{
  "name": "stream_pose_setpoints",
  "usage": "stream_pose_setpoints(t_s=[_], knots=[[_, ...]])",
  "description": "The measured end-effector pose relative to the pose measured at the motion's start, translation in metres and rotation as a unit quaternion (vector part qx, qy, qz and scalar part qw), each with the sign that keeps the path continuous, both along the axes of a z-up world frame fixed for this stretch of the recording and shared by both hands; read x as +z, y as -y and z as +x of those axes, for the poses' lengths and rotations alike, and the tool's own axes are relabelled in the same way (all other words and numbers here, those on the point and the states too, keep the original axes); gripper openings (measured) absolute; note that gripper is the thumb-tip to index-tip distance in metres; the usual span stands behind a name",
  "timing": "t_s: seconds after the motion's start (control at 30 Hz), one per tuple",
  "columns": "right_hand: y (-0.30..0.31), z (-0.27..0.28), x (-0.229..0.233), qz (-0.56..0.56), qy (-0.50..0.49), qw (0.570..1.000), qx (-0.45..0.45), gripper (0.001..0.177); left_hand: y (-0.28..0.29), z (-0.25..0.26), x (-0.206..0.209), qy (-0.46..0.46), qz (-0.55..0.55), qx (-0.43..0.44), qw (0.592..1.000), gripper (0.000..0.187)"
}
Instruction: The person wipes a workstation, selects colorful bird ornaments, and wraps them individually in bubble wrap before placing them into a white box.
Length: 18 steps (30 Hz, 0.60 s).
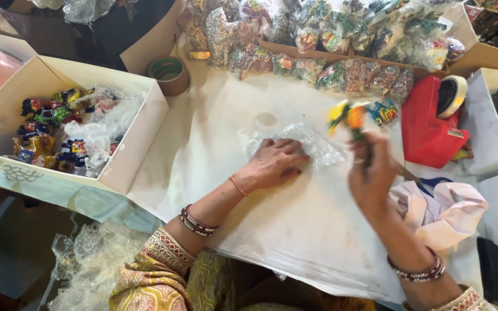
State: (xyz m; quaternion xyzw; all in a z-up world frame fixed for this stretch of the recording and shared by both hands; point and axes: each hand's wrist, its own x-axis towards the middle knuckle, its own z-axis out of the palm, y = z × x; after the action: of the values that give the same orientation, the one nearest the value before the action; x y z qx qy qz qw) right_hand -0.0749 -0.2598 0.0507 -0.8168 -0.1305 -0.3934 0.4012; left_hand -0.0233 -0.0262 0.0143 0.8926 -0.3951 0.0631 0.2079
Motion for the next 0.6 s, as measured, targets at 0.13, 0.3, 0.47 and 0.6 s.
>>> stream_pose_setpoints(t_s=[0.13,0.3,0.47,0.6], knots=[[-0.026,-0.008,-0.013,-0.122,-0.04,0.992,0.017,0.017,0.002,0.0,-0.003,-0.034,0.038,-0.021,0.998,0.044],[-0.002,0.029,-0.044,-0.215,-0.286,0.928,-0.107,0.019,-0.017,0.012,0.003,-0.07,-0.018,-0.062,0.995,0.052],[0.024,0.041,-0.037,-0.239,-0.33,0.902,-0.144,0.019,-0.042,0.03,0.002,-0.072,-0.043,-0.045,0.995,0.061],[0.042,0.05,-0.048,-0.272,-0.317,0.897,-0.148,0.027,-0.067,0.035,0.022,-0.14,-0.01,0.011,0.99,0.061]])
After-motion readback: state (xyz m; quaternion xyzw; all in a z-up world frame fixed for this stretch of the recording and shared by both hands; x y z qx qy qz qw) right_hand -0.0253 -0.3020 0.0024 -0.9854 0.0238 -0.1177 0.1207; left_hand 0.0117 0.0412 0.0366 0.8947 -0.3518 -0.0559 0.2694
